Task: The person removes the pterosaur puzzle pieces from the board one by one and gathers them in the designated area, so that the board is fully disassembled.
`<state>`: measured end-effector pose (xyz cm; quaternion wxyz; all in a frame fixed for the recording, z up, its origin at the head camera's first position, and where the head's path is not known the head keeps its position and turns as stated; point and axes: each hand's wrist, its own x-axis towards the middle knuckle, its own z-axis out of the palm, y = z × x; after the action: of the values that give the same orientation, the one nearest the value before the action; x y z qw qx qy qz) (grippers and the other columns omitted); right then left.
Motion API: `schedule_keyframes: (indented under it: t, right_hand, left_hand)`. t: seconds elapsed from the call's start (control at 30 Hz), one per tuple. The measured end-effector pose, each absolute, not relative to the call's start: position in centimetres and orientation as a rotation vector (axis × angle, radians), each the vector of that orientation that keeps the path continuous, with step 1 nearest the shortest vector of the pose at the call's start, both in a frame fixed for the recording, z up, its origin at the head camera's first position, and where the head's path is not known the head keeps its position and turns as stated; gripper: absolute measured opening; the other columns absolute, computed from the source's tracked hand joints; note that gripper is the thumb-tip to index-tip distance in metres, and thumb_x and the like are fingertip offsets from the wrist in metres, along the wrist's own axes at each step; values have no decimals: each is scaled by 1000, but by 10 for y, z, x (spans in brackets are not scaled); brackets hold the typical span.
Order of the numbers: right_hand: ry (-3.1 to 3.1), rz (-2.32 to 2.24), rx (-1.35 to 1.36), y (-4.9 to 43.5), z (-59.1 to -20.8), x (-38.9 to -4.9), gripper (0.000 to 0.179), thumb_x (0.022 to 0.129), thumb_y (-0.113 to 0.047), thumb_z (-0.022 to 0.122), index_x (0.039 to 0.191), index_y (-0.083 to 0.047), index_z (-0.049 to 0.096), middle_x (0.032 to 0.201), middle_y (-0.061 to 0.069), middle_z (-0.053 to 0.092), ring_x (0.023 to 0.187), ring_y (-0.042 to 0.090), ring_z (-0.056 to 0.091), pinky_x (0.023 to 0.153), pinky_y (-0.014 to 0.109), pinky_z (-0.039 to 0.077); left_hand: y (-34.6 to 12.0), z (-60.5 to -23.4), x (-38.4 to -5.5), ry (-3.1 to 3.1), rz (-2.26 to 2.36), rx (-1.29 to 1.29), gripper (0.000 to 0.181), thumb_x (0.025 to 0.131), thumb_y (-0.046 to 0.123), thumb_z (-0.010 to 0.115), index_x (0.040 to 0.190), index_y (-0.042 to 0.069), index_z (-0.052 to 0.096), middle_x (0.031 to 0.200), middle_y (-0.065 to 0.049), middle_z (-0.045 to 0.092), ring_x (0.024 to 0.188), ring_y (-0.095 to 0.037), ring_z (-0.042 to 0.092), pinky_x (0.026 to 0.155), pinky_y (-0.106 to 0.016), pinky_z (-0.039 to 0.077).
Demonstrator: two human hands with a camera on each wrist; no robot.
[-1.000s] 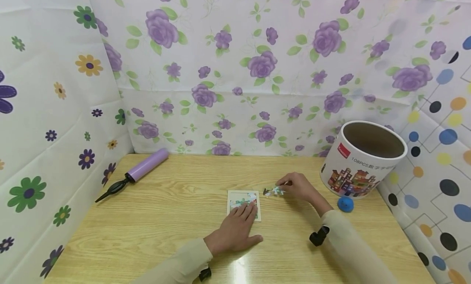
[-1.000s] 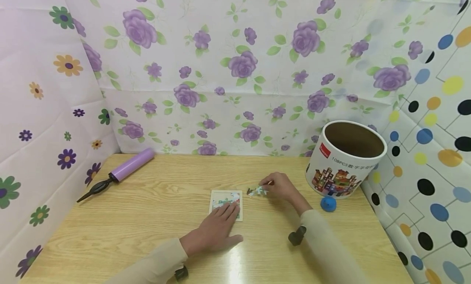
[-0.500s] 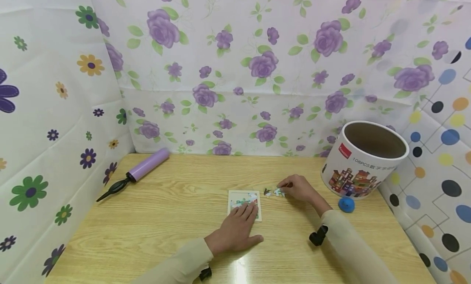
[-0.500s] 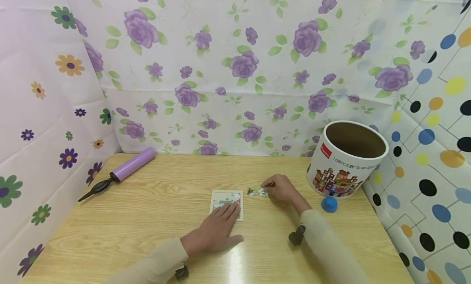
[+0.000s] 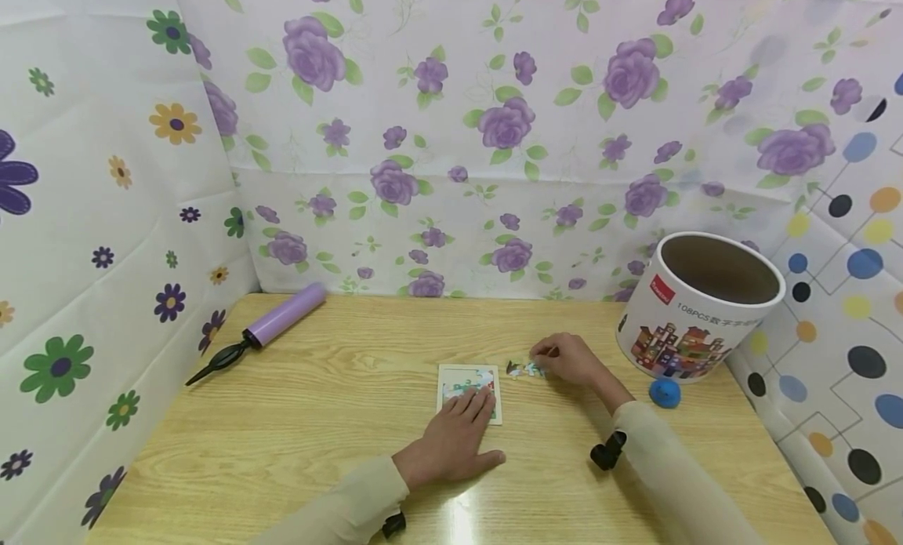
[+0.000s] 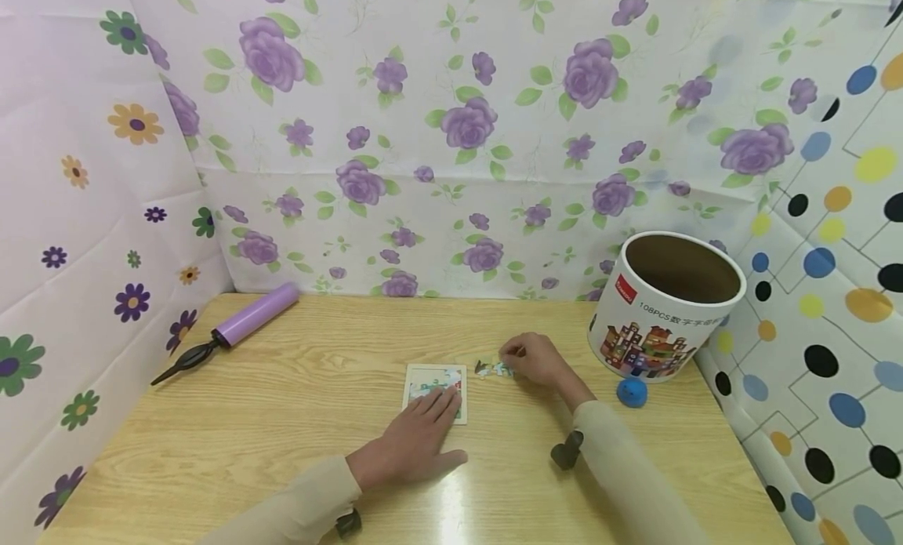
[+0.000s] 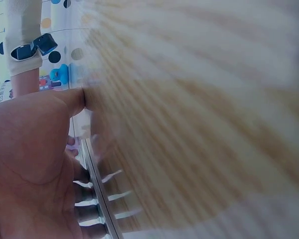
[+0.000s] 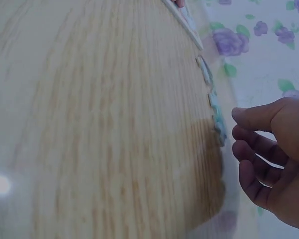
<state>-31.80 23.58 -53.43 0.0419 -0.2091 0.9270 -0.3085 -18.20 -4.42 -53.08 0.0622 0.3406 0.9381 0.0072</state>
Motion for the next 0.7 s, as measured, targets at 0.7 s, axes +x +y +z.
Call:
schedule_keyframes:
  t: [0.7]
  right_hand:
    - [2729,-1029,-752,179,-526,-309,25,97,-17,73,119,-10,77,107,3,75,86,11,67,67,28,56]
  left_hand:
    - [-44,-528,-181,2826,54,1026,87,102,66,41,162,4,24,170,-12,20,155,-30,22,121,-46,29]
